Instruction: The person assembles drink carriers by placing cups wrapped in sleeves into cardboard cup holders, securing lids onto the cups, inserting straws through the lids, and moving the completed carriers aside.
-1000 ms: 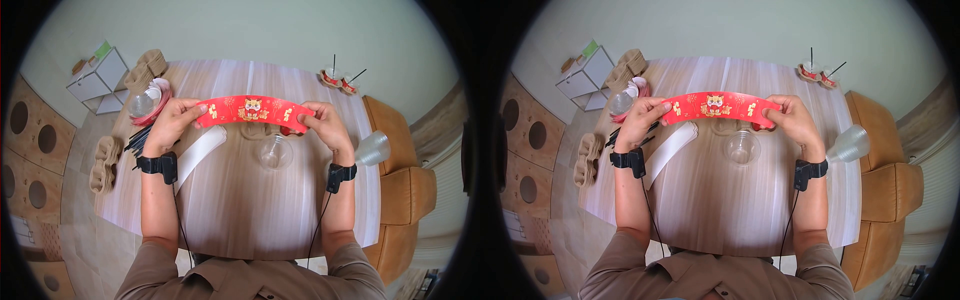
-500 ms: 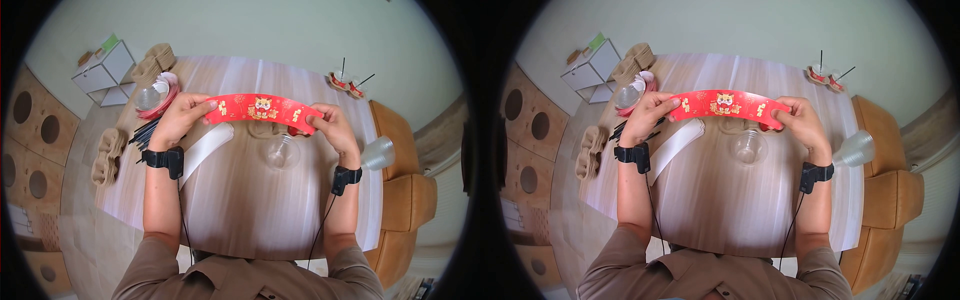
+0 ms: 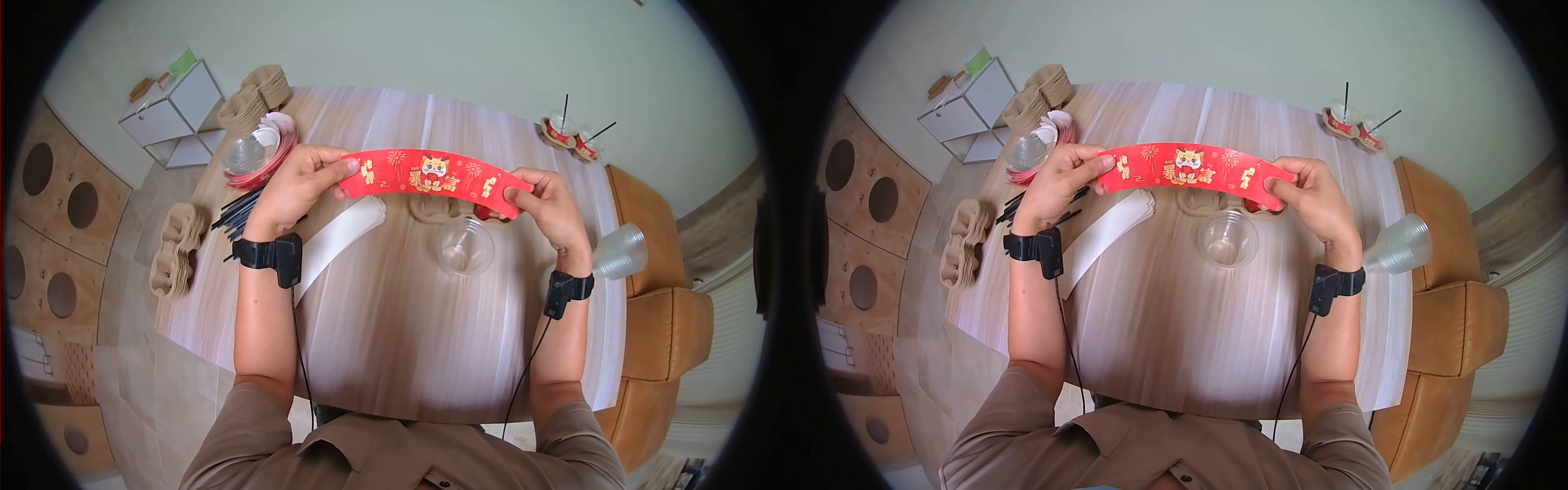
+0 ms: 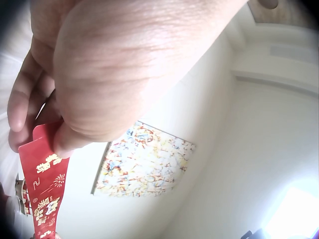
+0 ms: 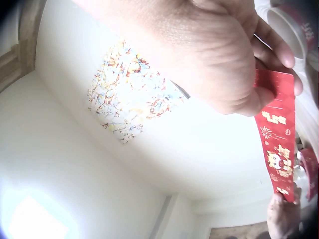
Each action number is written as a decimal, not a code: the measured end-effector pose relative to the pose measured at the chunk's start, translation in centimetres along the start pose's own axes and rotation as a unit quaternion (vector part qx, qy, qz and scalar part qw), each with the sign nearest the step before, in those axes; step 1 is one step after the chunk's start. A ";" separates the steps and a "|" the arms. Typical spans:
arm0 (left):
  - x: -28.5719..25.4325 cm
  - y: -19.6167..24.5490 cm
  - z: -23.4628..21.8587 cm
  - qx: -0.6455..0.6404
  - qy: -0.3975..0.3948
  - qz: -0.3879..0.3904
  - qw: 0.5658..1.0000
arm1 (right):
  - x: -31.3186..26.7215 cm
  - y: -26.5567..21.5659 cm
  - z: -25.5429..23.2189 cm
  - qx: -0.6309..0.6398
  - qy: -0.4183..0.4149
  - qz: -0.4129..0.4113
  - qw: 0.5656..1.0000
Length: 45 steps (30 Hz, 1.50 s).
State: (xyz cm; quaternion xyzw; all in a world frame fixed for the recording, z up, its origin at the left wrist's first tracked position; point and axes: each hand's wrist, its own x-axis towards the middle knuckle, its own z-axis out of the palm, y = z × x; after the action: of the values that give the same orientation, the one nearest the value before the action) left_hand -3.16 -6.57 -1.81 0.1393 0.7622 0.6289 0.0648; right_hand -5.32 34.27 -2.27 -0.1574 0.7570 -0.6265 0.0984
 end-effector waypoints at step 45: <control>1.4 -2.4 4.0 0.214 -0.198 -0.172 0.941 | -11.4 5.0 4.9 -0.248 0.059 0.111 0.961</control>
State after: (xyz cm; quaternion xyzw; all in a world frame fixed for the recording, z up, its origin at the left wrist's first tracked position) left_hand -3.68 -2.81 -4.89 0.1382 0.8626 0.3903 0.2906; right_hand 6.42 34.70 -8.67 -0.0548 0.9057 -0.4125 0.0809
